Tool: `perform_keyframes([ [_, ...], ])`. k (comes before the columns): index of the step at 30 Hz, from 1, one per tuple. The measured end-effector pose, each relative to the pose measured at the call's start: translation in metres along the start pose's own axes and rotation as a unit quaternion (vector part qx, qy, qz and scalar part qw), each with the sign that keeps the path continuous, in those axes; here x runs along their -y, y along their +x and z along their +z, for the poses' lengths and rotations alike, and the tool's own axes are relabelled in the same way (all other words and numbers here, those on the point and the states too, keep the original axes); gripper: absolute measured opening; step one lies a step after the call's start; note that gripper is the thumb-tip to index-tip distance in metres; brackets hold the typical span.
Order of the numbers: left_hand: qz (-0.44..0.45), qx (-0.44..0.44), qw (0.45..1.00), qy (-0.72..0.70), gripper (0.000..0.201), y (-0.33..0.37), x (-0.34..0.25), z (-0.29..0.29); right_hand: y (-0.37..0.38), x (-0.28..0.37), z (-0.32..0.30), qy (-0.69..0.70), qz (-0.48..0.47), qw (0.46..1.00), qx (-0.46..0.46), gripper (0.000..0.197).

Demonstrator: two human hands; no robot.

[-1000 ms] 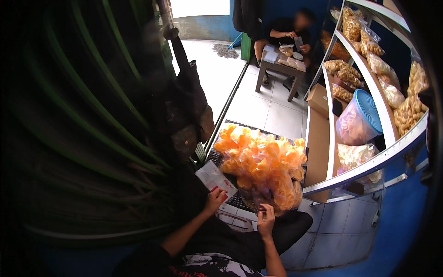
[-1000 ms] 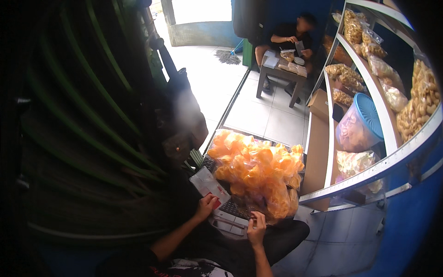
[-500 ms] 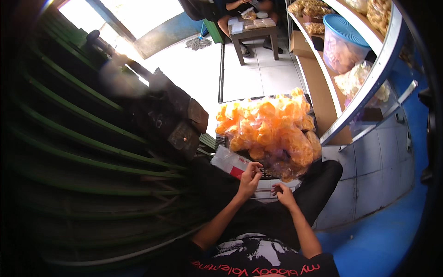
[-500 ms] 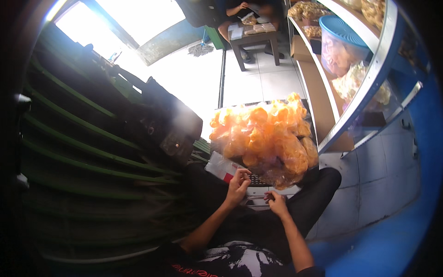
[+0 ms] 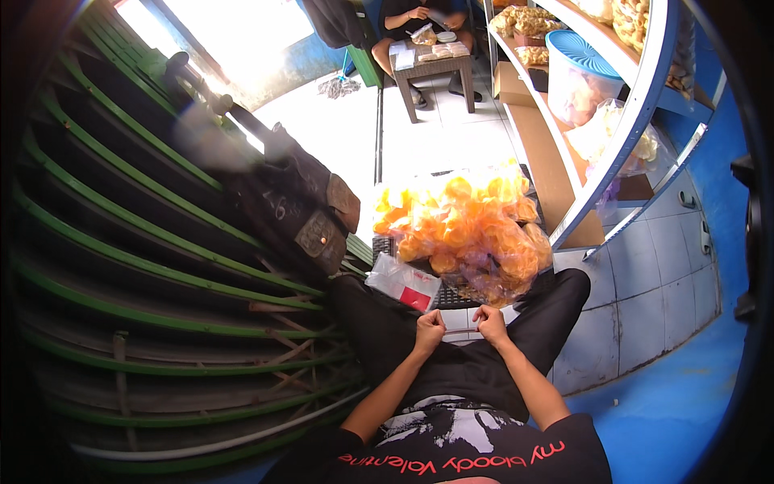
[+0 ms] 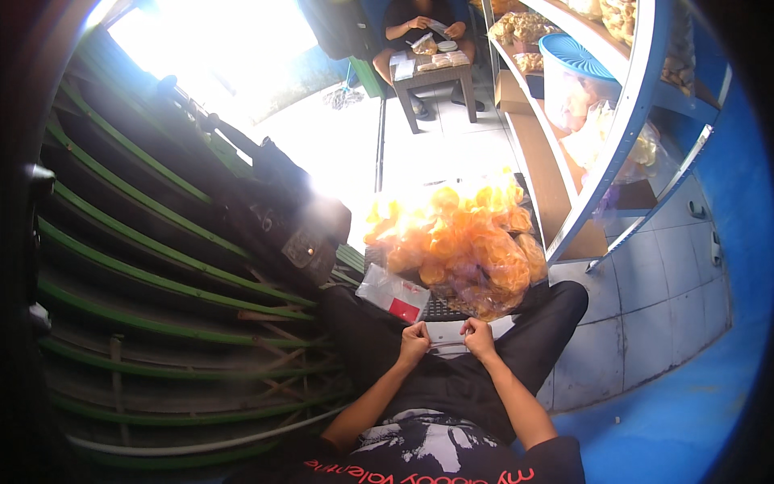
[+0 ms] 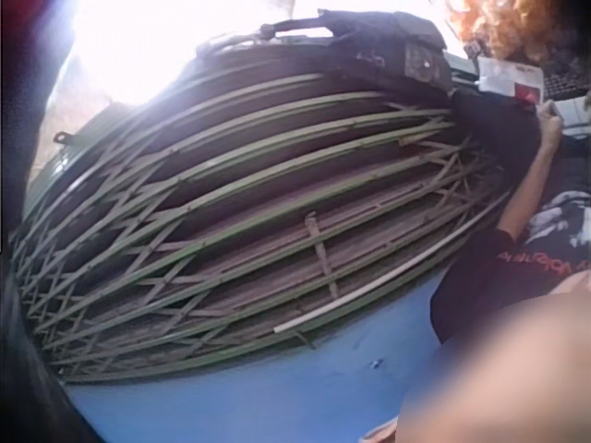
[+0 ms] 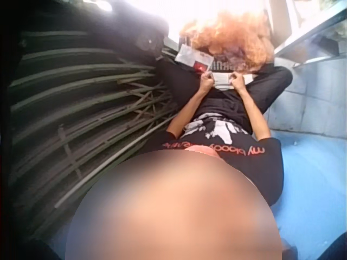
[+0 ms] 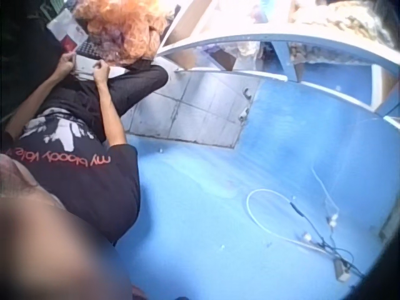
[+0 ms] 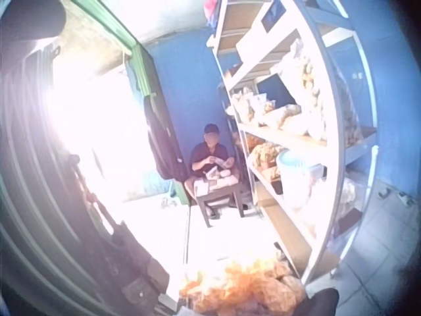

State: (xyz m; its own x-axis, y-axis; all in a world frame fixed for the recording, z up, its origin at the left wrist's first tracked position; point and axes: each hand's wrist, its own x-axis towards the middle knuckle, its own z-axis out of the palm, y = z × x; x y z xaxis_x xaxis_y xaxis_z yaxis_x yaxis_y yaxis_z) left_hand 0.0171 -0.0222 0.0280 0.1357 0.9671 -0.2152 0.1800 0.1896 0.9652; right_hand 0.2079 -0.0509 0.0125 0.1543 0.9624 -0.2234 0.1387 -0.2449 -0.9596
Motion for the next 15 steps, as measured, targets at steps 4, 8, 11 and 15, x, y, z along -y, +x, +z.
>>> perform_keyframes([
  [4, 0.077, 0.026, 0.996, 0.033, 0.011, 0.0012, 0.0014, 0.0075, -0.0004, -0.006, -0.0031, -0.007, -0.022, 1.0, -0.004, 0.016],
  [8, 0.102, 0.021, 0.99, 0.096, 0.009, -0.0019, -0.0031, 0.0078, -0.0017, -0.007, -0.0013, -0.029, -0.075, 0.997, 0.009, 0.014],
  [11, 0.101, 0.017, 0.989, 0.106, 0.009, -0.0029, -0.006, 0.0068, 0.0001, -0.0079, -0.0008, -0.029, -0.03, 0.999, 0.017, 0.013],
  [15, 0.093, 0.02, 0.989, 0.11, 0.009, -0.0031, -0.0069, 0.0064, 0.0035, -0.0049, -0.0008, 0.004, 0.058, 0.994, 0.097, 0.012],
])
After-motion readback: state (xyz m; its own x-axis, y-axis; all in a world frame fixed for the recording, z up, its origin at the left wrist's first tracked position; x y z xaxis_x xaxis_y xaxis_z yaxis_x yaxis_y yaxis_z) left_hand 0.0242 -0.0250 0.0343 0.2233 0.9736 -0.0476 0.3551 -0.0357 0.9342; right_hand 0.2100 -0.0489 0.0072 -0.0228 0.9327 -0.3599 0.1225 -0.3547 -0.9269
